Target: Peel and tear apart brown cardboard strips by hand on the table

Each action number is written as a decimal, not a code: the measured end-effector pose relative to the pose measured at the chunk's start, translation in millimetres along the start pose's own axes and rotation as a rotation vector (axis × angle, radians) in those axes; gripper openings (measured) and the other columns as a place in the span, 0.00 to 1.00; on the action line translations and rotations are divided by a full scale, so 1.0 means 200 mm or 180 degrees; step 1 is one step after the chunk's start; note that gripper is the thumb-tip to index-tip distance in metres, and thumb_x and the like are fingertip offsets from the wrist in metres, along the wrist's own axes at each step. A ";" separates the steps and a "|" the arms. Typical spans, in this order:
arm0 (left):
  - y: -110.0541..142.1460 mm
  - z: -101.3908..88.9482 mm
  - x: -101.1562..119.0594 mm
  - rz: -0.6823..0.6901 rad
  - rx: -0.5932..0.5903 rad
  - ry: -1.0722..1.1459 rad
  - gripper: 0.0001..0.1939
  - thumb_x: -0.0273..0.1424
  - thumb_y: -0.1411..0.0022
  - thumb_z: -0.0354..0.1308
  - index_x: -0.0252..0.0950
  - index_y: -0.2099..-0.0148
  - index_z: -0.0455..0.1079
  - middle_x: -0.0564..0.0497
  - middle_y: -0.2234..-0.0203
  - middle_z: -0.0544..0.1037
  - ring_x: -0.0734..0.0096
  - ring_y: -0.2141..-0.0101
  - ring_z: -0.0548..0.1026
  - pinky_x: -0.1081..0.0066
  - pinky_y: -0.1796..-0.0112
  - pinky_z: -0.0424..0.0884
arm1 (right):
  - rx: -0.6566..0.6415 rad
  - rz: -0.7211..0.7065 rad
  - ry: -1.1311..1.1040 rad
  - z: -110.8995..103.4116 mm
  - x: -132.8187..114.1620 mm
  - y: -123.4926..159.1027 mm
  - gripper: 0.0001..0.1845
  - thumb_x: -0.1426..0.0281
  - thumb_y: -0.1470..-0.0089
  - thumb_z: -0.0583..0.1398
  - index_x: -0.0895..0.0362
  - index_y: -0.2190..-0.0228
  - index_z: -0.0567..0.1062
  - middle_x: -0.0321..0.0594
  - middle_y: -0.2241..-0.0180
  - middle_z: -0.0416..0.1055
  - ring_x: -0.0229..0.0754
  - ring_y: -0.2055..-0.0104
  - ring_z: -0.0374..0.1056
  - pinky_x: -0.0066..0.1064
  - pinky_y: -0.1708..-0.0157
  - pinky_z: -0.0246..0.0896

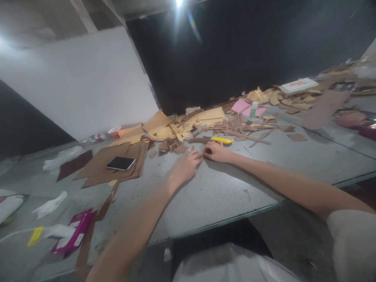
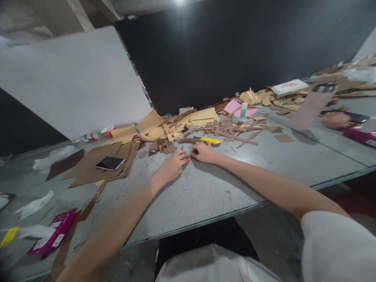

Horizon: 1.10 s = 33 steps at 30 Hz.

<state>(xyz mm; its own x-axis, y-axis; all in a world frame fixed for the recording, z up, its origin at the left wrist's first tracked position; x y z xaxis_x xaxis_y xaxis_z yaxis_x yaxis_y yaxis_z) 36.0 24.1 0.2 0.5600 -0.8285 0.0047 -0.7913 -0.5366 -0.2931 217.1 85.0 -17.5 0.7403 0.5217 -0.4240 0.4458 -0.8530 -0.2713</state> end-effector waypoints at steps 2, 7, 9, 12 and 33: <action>0.00 0.00 0.00 -0.0022 -0.0041 0.0025 0.27 0.13 0.36 0.50 0.38 0.41 0.77 0.43 0.46 0.81 0.55 0.38 0.72 0.42 0.32 0.65 | 0.0017 0.0015 0.0033 0.01 0.00 0.00 0.09 0.64 0.37 0.66 0.56 0.65 0.82 0.46 0.58 0.78 0.53 0.50 0.70 0.39 0.56 0.52; -0.01 0.01 -0.01 -0.0126 -0.0085 0.0054 0.28 0.13 0.36 0.48 0.38 0.42 0.78 0.45 0.46 0.82 0.56 0.39 0.74 0.45 0.34 0.68 | 0.0131 -0.0090 0.0114 -0.01 -0.01 0.00 0.06 0.66 0.38 0.68 0.55 0.65 0.84 0.46 0.57 0.78 0.55 0.48 0.68 0.43 0.51 0.52; -0.02 0.00 0.00 -0.0154 -0.0097 0.0066 0.29 0.13 0.37 0.48 0.37 0.43 0.78 0.44 0.47 0.83 0.56 0.41 0.75 0.45 0.34 0.68 | 0.0088 -0.0230 0.0135 -0.03 -0.03 0.00 0.06 0.66 0.38 0.68 0.55 0.66 0.85 0.46 0.58 0.78 0.53 0.50 0.67 0.45 0.49 0.51; -0.02 -0.02 0.01 -0.0185 -0.0123 0.0064 0.28 0.13 0.37 0.47 0.36 0.43 0.79 0.44 0.47 0.83 0.56 0.41 0.75 0.46 0.34 0.68 | -0.0008 -0.0521 0.0170 -0.06 -0.06 0.02 0.08 0.67 0.37 0.66 0.54 0.67 0.85 0.45 0.59 0.78 0.53 0.50 0.66 0.46 0.45 0.50; -0.01 0.00 0.00 -0.0121 -0.0094 -0.0013 0.26 0.12 0.38 0.49 0.35 0.46 0.79 0.41 0.41 0.78 0.54 0.35 0.71 0.49 0.31 0.65 | -0.0358 -0.2067 0.0652 -0.13 -0.11 0.07 0.13 0.79 0.41 0.62 0.56 0.72 0.83 0.43 0.65 0.74 0.48 0.57 0.60 0.41 0.55 0.44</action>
<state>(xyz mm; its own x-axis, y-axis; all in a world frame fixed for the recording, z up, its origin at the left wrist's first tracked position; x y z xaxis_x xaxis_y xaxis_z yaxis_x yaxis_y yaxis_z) 37.1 24.6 1.5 0.5909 -0.8067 0.0113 -0.7762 -0.5723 -0.2645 220.7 61.8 10.5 0.3810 0.9241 -0.0310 0.8724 -0.3704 -0.3190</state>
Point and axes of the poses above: each hand's wrist, its own y-axis away from the middle knuckle, its own z-axis out of the palm, x = y × z, the point moved 4 cm from there along -y, towards the middle knuckle
